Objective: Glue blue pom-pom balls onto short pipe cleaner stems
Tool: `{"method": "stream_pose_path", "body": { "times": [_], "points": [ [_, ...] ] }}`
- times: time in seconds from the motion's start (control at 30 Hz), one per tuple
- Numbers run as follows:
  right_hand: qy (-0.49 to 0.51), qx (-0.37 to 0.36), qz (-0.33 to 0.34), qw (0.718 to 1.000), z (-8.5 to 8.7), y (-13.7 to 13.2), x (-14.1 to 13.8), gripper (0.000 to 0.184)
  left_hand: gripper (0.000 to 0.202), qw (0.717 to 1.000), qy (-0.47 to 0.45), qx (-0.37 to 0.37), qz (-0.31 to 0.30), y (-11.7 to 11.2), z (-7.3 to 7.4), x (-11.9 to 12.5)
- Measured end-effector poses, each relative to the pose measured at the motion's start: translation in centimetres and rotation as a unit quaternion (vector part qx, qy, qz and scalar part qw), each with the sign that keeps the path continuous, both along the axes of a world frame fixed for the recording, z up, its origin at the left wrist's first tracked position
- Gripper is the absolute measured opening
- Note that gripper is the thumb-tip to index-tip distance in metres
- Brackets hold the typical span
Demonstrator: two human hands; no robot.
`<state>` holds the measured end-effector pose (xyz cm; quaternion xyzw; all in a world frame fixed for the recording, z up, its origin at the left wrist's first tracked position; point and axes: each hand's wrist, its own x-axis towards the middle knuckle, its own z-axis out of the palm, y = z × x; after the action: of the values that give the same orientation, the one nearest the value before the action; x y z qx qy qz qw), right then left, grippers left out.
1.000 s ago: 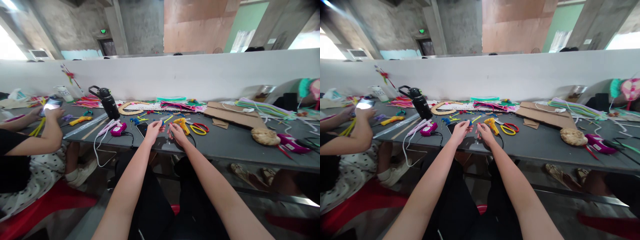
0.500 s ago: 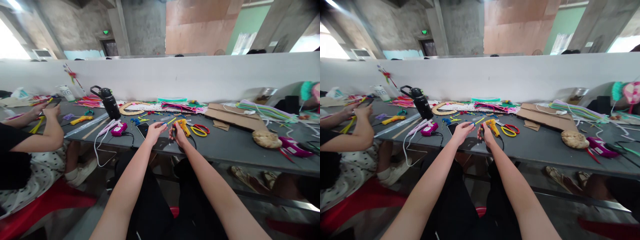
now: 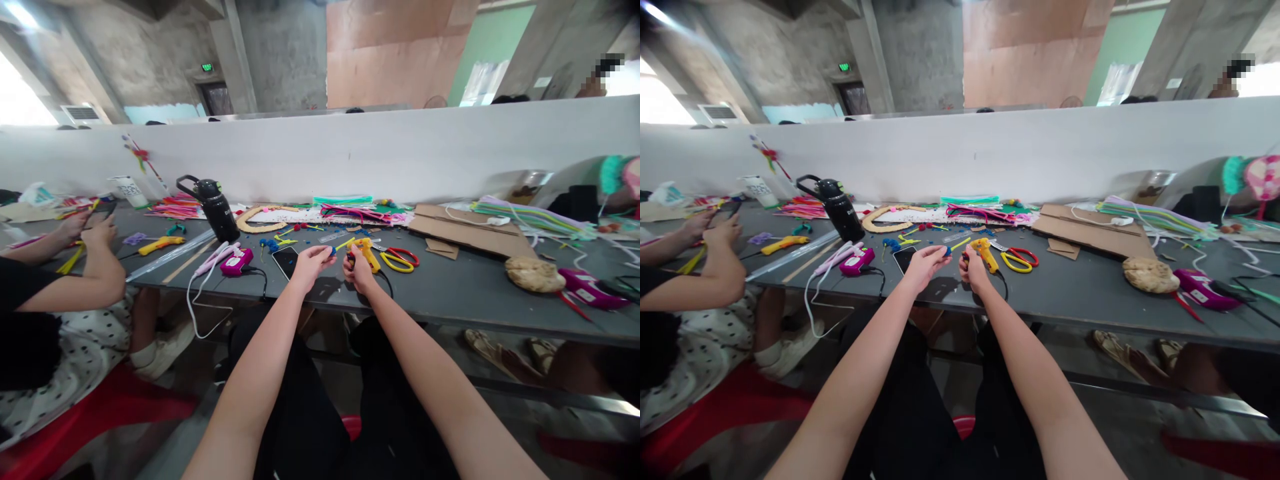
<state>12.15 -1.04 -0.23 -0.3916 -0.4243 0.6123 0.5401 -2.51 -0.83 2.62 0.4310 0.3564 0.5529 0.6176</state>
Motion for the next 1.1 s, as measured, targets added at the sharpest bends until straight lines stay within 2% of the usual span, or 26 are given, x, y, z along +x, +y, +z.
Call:
{"method": "stream_pose_path", "body": {
  "times": [0.17, 0.4, 0.63, 1.1],
  "points": [
    [-0.022, 0.009, -0.01, 1.0, -0.4, 0.1, -0.1, 0.057, 0.035, 0.998, 0.067, 0.014, -0.009, -0.1, 0.0, 0.2],
    [-0.032, 0.054, -0.027, 0.998, -1.5, 0.4, -0.1, 0.055, 0.038, 0.994, 0.106, 0.02, -0.004, -0.2, 0.1, 0.5],
    [-0.047, 0.073, -0.035, 0.996, -1.6, 0.4, 0.0, 0.053, 0.038, 0.994, 0.109, 0.026, 0.001, -0.4, 0.2, 0.5],
    [-0.055, 0.051, -0.019, 0.997, -1.2, 0.3, -0.2, 0.052, 0.04, 0.993, 0.112, 0.039, -0.002, -0.1, -0.1, 0.5]
  ]
}}
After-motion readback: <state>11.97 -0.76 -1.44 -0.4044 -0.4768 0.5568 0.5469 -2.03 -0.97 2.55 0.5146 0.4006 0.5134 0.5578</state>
